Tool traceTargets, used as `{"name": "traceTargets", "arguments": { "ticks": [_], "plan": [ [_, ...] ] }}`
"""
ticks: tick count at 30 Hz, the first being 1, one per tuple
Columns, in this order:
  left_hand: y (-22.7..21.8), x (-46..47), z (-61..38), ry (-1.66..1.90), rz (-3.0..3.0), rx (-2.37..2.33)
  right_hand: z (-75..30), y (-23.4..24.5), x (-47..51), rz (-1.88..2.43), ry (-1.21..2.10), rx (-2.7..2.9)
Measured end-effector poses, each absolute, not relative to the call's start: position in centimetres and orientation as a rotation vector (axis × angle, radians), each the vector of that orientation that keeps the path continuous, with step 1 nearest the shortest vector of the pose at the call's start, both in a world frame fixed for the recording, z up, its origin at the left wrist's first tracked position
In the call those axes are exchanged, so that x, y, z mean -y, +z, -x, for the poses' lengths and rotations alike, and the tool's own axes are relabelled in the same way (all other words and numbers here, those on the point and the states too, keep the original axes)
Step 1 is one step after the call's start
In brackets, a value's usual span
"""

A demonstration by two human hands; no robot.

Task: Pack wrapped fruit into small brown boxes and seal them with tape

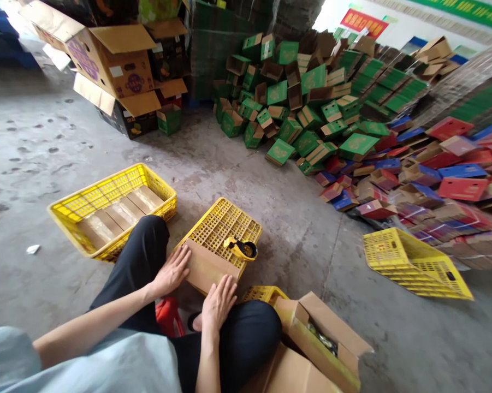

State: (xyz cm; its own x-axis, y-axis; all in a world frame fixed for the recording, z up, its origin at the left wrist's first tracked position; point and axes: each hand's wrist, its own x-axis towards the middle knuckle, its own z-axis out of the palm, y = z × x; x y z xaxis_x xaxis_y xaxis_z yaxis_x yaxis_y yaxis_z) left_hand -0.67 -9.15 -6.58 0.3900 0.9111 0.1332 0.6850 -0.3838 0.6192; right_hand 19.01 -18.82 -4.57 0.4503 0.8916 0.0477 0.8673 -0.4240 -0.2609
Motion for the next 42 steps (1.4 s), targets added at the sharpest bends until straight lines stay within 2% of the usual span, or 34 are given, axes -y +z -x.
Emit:
{"name": "traceTargets", "arguments": {
  "ticks": [13,19,23,30,36,42],
  "plan": [
    [-4.9,8.5,-1.7,0.412,-2.456,-1.239,-15.1,-4.1,14.5,2.235,0.291,1.938],
    [-4.3,8.5,1.1,0.43,-2.409,-1.377,-19.4,-3.3,17.3,2.427,0.16,1.763],
    [-4.7,10.0,2.4,0.429,-2.46,-1.337,-20.6,-3.8,19.2,2.408,0.096,1.687],
    [-4.9,12.1,1.2,0.315,-2.448,-1.277,-18.7,-4.4,18.7,2.402,0.057,1.656],
    [-5.1,15.1,1.0,0.196,-2.464,-1.227,-15.1,-5.6,19.8,2.237,0.102,1.8],
    [-5.1,15.0,1.2,0.304,-2.491,-1.225,-13.8,-5.8,19.8,2.134,0.137,1.951]
  ]
}}
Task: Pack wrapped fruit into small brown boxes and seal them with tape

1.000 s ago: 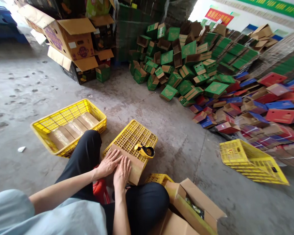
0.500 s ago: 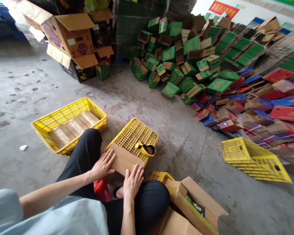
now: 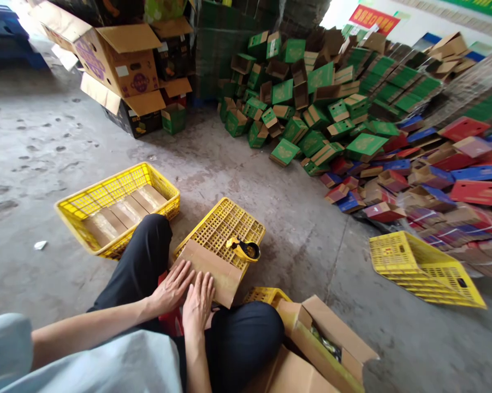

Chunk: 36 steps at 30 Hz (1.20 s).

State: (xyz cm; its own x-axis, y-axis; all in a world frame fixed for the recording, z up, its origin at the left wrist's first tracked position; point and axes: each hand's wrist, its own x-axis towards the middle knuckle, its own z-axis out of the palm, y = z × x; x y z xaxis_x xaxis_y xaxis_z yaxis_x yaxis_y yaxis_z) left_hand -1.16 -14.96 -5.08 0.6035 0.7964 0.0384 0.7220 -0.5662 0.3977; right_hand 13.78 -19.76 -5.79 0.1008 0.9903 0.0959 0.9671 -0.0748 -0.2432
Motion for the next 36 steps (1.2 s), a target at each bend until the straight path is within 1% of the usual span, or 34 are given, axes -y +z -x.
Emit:
{"name": "traceTargets", "arguments": {
  "ticks": [7,15,21,27,31,34,36],
  "plan": [
    [-5.0,13.5,1.9,0.391,-2.393,-1.19,-13.7,-5.5,19.5,2.127,0.098,1.955],
    [-6.5,11.2,2.8,0.626,-2.087,-1.203,-10.6,-4.2,17.5,1.907,0.237,2.105],
    [-6.9,10.8,2.9,0.599,-2.031,-1.236,-10.3,-3.9,15.4,1.885,0.247,2.148],
    [-6.8,11.4,2.3,0.525,-2.232,-1.333,-15.8,-4.3,17.5,2.185,0.178,1.926],
    [-6.5,11.5,2.1,0.539,-2.35,-1.355,-18.6,-4.6,18.3,2.253,0.217,1.848],
    [-6.7,11.6,1.9,0.588,-2.354,-1.327,-20.4,-5.4,18.6,2.327,0.168,1.612],
    [-7.0,11.6,1.7,0.646,-2.32,-1.313,-21.6,-6.2,18.9,2.262,0.162,1.483]
  ]
}}
